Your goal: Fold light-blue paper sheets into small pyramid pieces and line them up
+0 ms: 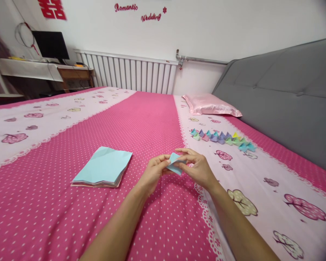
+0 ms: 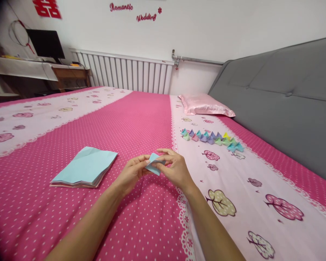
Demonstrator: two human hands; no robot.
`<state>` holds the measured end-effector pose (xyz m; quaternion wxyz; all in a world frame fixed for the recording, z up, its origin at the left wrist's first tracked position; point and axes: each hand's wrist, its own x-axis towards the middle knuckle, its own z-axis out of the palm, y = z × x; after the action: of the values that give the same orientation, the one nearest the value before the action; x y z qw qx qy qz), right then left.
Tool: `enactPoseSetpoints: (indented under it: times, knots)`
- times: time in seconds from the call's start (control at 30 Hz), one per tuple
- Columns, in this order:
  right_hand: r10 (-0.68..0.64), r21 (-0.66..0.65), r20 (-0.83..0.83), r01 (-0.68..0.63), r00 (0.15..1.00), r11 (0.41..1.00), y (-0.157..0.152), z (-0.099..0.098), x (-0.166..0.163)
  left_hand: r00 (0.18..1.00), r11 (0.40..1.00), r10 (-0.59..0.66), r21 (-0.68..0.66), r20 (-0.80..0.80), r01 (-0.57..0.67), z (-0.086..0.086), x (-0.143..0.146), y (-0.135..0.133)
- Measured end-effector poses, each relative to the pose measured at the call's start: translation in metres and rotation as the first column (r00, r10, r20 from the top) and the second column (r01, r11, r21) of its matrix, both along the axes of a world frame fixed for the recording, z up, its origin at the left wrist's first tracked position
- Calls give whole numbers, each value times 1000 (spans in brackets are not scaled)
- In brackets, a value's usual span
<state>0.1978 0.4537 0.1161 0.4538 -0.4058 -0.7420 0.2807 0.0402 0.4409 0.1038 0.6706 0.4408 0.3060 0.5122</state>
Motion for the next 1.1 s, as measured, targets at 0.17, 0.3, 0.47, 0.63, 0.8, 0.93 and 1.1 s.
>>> enactPoseSetpoints:
  times: [0.17, 0.3, 0.47, 0.63, 0.8, 0.93, 1.1]
  knots:
    - [-45, -29, -20, 45, 999, 999, -1, 3, 1, 997, 997, -72, 22, 30, 72, 0, -1, 0]
    - [-74, -41, -41, 73, 996, 997, -2, 3, 1, 993, 990, -116, 81, -6, 116, 0, 0, -1]
    - [-95, -67, -59, 91, 994, 994, -1, 1, 1, 988, 983, -121, 125, -94, 132, 0, 3, -2]
    - [-143, -98, -68, 136, 987, 986, -3, 0, -1, 989, 985, -105, 125, -102, 118, 2, 4, -2]
    - [-291, -101, -160, 278, 943, 955, -2, -2, -5, 992, 989, -69, 124, -106, 82, 2, 3, -2]
    - [-204, -215, -207, 159, 957, 964, -4, -1, -6, 996, 990, -32, 131, -83, 43, 0, 2, -1]
    - [-146, -272, -253, 74, 956, 959, -7, 1, -6, 994, 995, 46, 92, -97, -37, -1, 2, 0]
